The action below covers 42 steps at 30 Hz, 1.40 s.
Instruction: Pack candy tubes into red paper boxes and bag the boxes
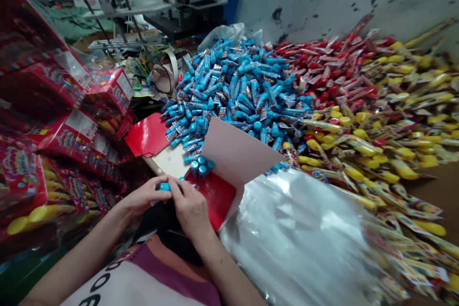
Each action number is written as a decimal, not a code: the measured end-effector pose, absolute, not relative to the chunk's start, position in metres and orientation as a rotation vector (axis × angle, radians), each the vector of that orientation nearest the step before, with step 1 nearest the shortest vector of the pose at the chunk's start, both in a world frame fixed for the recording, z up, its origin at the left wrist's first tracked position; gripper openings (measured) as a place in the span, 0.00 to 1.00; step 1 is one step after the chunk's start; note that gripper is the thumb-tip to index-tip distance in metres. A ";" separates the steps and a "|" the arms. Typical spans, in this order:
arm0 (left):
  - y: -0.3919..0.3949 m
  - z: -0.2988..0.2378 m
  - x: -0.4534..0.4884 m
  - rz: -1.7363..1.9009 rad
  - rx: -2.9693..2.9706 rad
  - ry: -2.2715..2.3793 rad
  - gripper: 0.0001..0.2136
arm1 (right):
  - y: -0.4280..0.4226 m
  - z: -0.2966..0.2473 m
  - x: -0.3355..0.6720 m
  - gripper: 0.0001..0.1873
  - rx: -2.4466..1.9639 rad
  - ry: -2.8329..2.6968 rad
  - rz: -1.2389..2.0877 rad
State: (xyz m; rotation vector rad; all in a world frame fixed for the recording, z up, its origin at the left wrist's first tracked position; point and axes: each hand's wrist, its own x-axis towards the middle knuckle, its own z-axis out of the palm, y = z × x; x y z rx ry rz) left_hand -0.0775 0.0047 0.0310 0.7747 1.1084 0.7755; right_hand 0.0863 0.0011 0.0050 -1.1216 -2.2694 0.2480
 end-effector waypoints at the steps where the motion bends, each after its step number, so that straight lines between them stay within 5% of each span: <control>1: 0.004 0.028 -0.078 0.773 0.749 1.107 0.18 | -0.003 0.000 0.094 0.20 -1.222 -2.192 0.268; 7: 0.018 0.003 -0.070 1.029 0.716 1.204 0.20 | -0.009 -0.028 0.134 0.34 -1.744 -1.466 0.431; 13: 0.032 -0.011 -0.065 1.073 0.498 1.015 0.28 | 0.006 -0.042 0.120 0.29 -1.783 -1.244 0.739; 28: 0.046 -0.004 -0.067 1.196 0.456 0.918 0.27 | 0.014 -0.057 0.082 0.19 -1.872 -1.988 0.040; 34: 0.054 -0.011 -0.053 1.264 0.511 0.948 0.23 | 0.011 -0.063 0.082 0.16 -1.965 -2.128 0.161; 42: 0.053 -0.024 -0.050 1.011 1.378 1.138 0.17 | -0.008 -0.067 0.115 0.27 -1.769 -1.920 0.287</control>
